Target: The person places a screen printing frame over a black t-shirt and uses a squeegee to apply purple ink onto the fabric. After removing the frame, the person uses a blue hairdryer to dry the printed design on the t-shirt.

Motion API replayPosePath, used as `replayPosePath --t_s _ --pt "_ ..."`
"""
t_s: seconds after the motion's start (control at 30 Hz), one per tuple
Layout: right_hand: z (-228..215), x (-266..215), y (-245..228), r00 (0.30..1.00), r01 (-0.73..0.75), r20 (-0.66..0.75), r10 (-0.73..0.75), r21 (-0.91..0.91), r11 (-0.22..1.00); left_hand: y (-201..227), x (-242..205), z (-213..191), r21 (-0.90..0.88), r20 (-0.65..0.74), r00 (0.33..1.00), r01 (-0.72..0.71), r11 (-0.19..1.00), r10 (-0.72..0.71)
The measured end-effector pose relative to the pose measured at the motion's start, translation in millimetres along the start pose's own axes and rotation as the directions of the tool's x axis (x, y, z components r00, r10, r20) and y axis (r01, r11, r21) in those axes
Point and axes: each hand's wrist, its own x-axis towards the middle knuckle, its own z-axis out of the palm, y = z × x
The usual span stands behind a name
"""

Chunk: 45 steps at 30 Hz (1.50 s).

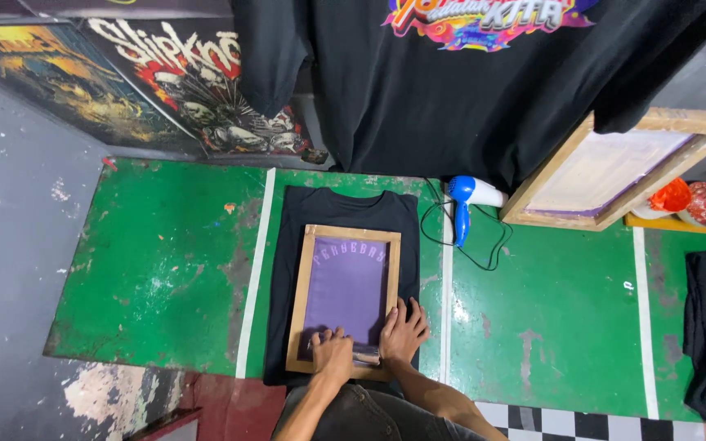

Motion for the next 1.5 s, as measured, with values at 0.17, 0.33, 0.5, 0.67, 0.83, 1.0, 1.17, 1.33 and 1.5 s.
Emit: replayPosePath --t_s 0.17,0.33,0.5,0.67,0.83,1.0,1.17,1.33,1.5 --pt "7.7 -0.2 7.1 1.0 -0.009 0.009 0.009 -0.016 1.0 -2.6 44.8 -79.9 -0.034 0.309 0.949 -0.049 0.998 0.057" --pt "-1.4 2.5 1.6 1.0 -0.028 -0.002 0.028 0.006 1.0 -8.6 119.9 -136.3 -0.083 0.249 0.965 -0.059 0.995 0.078" --pt "-5.5 3.7 -3.2 0.999 -0.03 0.017 0.03 0.019 0.999 -7.2 186.7 -156.7 -0.041 -0.133 0.984 0.112 0.993 -0.117" --pt "-7.7 5.5 -5.4 0.998 0.013 -0.059 -0.014 -0.02 1.0 -19.7 175.9 -79.2 0.11 -0.452 0.892 0.031 0.993 0.023" --pt "12.5 2.5 6.2 0.982 0.067 -0.164 -0.093 -0.156 0.986 -22.4 72.5 -58.5 0.084 -0.359 0.931 -0.044 0.995 0.071" --pt "18.6 -0.2 9.1 0.994 0.042 -0.09 -0.057 -0.163 0.986 -34.9 17.2 46.1 0.129 -0.412 0.883 -0.19 0.973 0.227" --pt "12.5 -0.7 4.5 1.0 0.004 -0.014 -0.006 -0.132 0.991 -44.5 -17.5 40.9 0.106 -0.172 0.937 -0.29 0.951 0.305" --pt "15.7 -1.5 6.3 0.999 -0.019 0.047 0.026 -0.152 0.988 -54.1 41.4 32.2 -0.063 0.189 0.911 -0.361 0.93 0.366" --pt "17.8 -0.5 4.8 0.999 -0.026 -0.029 0.022 -0.14 0.99 -47.3 102.3 -56.6 -0.101 0.278 0.907 -0.3 0.949 0.317"
